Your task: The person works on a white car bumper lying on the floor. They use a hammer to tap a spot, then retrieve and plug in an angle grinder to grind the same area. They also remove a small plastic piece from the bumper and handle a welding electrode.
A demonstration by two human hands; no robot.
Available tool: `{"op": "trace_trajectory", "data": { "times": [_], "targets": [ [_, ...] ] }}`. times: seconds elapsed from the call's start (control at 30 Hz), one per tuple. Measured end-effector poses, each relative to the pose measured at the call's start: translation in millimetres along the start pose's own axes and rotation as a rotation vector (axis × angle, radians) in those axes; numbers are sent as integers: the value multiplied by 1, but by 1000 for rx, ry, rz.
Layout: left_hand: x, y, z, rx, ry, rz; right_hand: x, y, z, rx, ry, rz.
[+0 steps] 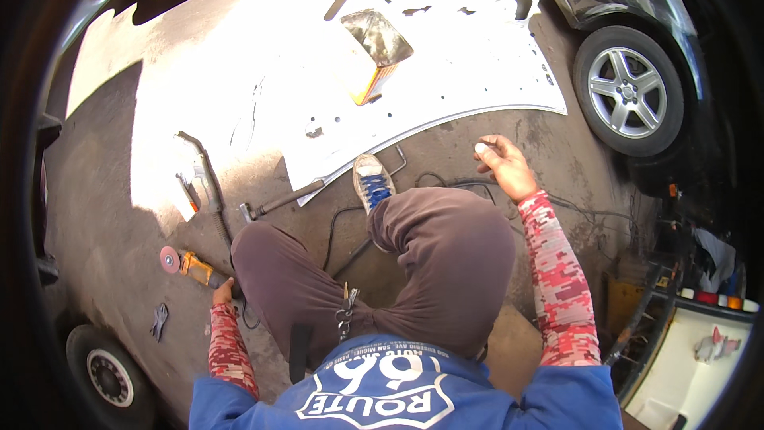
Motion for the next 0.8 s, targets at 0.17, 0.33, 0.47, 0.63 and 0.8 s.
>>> {"op": "trace_trajectory", "data": {
  "times": [0.17, 0.33, 0.47, 0.63, 0.8],
  "targets": [
    [7, 20, 94, 75, -277, 291, -68, -47, -205, 103, 31, -72],
    [97, 60, 178, -39, -343, 281, -56, -100, -346, 12, -14, -15],
    [206, 85, 248, 346, -423, 255, -35, -107, -336, 120, 258, -6],
    [358, -8, 321, 183, -934, 218, -15, -114, -285, 172, 304, -61],
    [458, -153, 420, 154, -1518, -129, -26, -118, -274, 250, 534, 58]
  ]
}}
Point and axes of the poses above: each hand's wrist, its own z-axis away from the middle knuckle, its own y-axis out of the back of the hand, x = y × z, the point moved 6 cm from there along -z, towards the middle knuckle, and after that the axes turned 7 degrees about -z, right-handed, at the moved point
